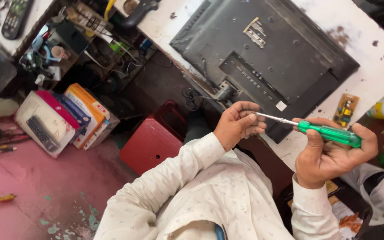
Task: The person reassembles a television by placing the front bezel onto the screen and then securing the back cover. They use a screwdriver to tighten multiple screws around the back panel to complete the assembly.
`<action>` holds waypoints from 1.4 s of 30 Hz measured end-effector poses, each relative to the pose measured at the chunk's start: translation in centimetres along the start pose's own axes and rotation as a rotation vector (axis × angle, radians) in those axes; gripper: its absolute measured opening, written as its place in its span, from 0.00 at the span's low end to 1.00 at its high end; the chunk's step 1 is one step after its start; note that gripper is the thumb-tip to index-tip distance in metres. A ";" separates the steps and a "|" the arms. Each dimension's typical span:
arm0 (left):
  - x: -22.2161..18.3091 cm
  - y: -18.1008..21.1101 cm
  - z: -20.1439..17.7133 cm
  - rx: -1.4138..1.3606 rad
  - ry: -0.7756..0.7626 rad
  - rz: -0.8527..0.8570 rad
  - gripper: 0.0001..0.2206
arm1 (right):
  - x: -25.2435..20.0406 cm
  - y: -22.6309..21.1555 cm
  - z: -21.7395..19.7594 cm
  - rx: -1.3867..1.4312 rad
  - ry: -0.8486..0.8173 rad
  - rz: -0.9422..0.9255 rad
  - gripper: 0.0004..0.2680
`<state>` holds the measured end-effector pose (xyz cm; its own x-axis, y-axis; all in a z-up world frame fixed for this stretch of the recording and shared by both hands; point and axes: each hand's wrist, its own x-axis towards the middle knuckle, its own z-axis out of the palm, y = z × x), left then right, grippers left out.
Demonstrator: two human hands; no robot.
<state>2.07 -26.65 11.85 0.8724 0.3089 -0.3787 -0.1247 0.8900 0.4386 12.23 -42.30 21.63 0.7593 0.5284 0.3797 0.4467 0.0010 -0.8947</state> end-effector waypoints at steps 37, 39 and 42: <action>-2.5 12.7 -28.2 1.526 0.472 0.050 0.26 | 5.1 2.7 10.6 -0.087 -0.070 -0.036 0.20; -2.2 14.5 -24.4 1.554 0.474 0.232 0.31 | 4.9 3.0 10.8 -0.066 -0.064 -0.028 0.20; -0.6 16.7 -17.7 1.445 0.400 0.732 0.24 | 4.8 3.0 11.0 -0.049 -0.050 -0.022 0.20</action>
<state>-8.94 -6.08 4.95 0.6341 0.7560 0.1623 0.2841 -0.4230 0.8604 12.00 -30.48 18.17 0.7249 0.5704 0.3862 0.4867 -0.0274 -0.8732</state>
